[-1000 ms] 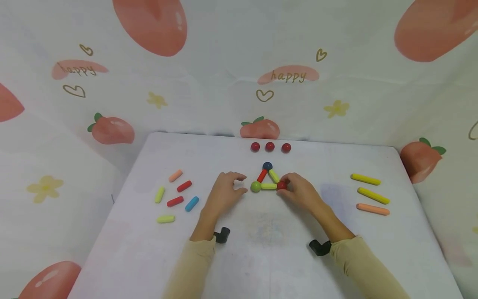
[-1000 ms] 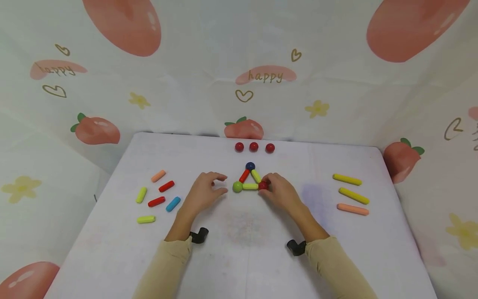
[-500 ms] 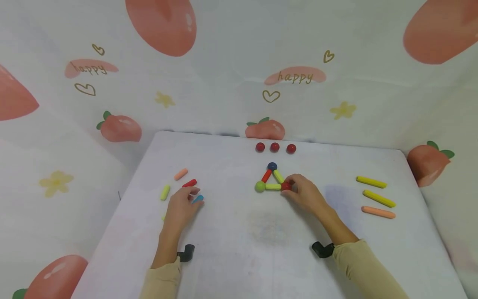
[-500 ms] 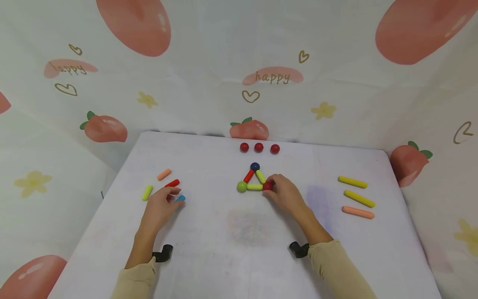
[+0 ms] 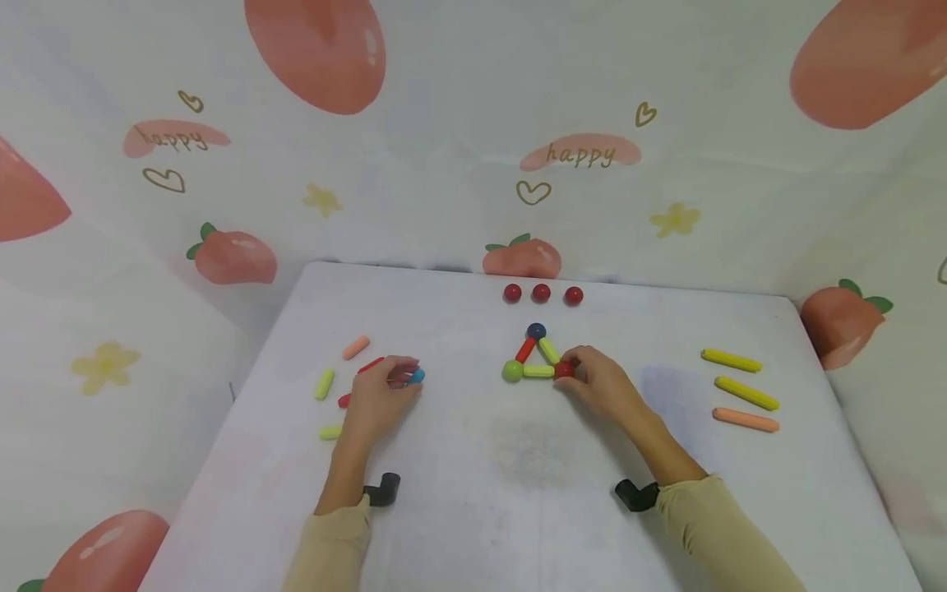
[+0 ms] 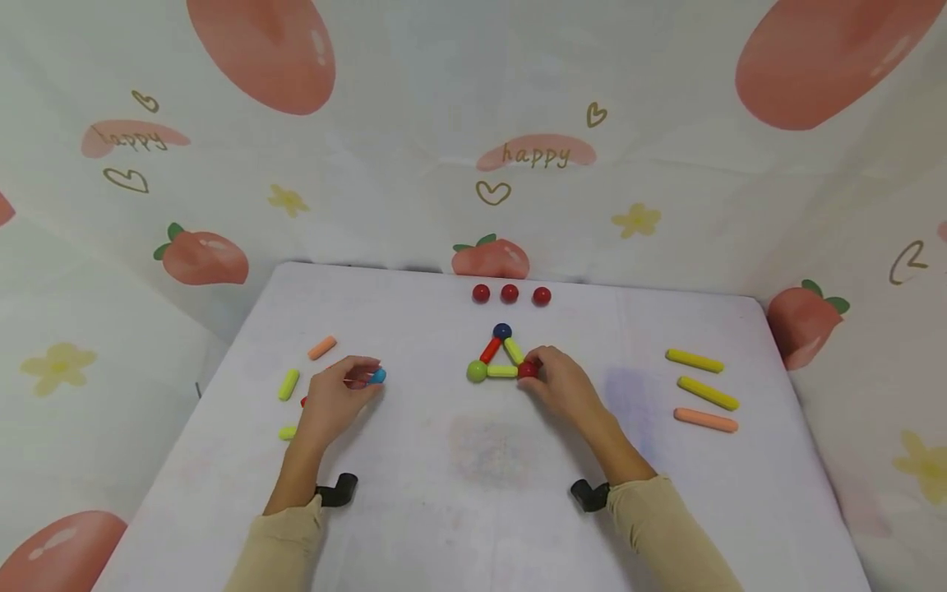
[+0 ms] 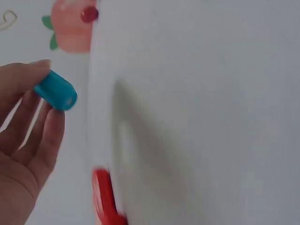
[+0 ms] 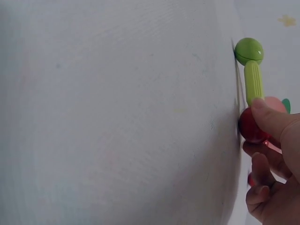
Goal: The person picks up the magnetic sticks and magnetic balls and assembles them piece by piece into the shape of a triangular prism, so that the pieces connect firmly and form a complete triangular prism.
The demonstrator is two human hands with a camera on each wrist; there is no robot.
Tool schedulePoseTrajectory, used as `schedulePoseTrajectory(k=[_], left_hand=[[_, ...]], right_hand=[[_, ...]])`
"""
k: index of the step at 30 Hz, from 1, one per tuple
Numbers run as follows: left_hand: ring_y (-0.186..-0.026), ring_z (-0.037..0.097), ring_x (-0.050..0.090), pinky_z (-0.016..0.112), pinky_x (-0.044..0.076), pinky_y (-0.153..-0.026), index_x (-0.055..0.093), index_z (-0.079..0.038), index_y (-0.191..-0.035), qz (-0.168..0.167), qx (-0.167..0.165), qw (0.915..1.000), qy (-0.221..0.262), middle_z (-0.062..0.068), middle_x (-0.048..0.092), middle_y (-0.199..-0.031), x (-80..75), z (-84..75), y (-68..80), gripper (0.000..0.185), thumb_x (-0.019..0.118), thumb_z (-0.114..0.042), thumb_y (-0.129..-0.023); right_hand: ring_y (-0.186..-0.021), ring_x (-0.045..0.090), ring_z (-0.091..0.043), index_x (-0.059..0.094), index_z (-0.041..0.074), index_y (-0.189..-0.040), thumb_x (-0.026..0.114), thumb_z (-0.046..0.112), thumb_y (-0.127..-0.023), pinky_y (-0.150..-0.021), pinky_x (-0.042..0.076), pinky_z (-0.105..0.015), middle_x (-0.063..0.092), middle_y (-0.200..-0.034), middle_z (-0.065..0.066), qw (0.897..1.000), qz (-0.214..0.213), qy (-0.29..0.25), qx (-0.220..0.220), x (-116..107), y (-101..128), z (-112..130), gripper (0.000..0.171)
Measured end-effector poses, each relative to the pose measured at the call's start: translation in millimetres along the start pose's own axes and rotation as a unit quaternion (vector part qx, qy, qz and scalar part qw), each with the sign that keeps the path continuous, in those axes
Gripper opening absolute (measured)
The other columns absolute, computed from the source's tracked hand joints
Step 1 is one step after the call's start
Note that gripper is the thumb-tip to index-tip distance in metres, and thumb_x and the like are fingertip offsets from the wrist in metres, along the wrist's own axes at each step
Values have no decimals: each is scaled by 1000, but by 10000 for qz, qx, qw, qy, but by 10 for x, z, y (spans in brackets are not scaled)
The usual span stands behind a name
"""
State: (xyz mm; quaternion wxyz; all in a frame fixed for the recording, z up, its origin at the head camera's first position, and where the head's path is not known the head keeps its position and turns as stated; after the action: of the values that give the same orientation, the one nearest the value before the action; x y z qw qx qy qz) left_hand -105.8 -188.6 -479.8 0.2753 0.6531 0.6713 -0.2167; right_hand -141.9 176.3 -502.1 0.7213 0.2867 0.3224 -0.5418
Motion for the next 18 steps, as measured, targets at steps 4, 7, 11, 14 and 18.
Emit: schedulePoseTrajectory(k=[4,7,11,14,18], left_hand=[[-102,13,73,32,60,-90,69,-21,-119,-126,366,9946,958,-5,75,-110,230,-264,-106,33,81,-22,-88],[-103,14,73,28,60,-88,70,-16,-119,-108,753,9855,1513,-4,74,-110,488,-470,-177,35,83,-16,-86],[-108,14,72,26,59,-91,70,-14,-120,42,958,9795,1769,-3,74,-114,806,-679,-274,35,82,-13,-87],[-108,14,71,26,58,-93,70,-15,-119,111,871,9795,1816,-3,74,-113,970,-757,-327,34,81,-12,-87],[-106,14,72,26,59,-91,71,-17,-115,215,698,9794,1884,-3,74,-111,1081,-805,-347,33,83,-10,-85]], right_hand=[[-92,59,-21,64,10,-121,81,26,-88,-82,51,-36,71,-112,-7,10000,-54,68,6,2,0,-4,40],[-95,61,-22,65,10,-120,81,26,-88,-85,53,-40,71,-112,-7,9999,-86,68,-7,-4,8,1,39],[-98,62,-23,65,11,-120,81,26,-88,-89,54,-43,71,-112,-7,9999,-101,52,-28,-2,5,13,39],[-97,61,-22,66,12,-119,81,27,-88,-88,54,-41,71,-111,-6,9999,-100,10,9,-2,-1,15,38],[-96,61,-22,66,12,-118,81,27,-88,-86,54,-41,71,-111,-6,9999,-121,1,33,-18,4,1,37]])
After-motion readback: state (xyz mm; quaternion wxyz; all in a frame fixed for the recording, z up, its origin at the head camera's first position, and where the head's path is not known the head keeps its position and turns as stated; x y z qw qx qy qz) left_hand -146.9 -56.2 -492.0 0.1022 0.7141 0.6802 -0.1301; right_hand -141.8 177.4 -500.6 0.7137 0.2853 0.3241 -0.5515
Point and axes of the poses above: each hand's wrist, its own y-axis away from the middle knuckle, its own x-axis out of the palm, z = x × y, the point moved 2 cm from there along -y, towards the middle knuckle
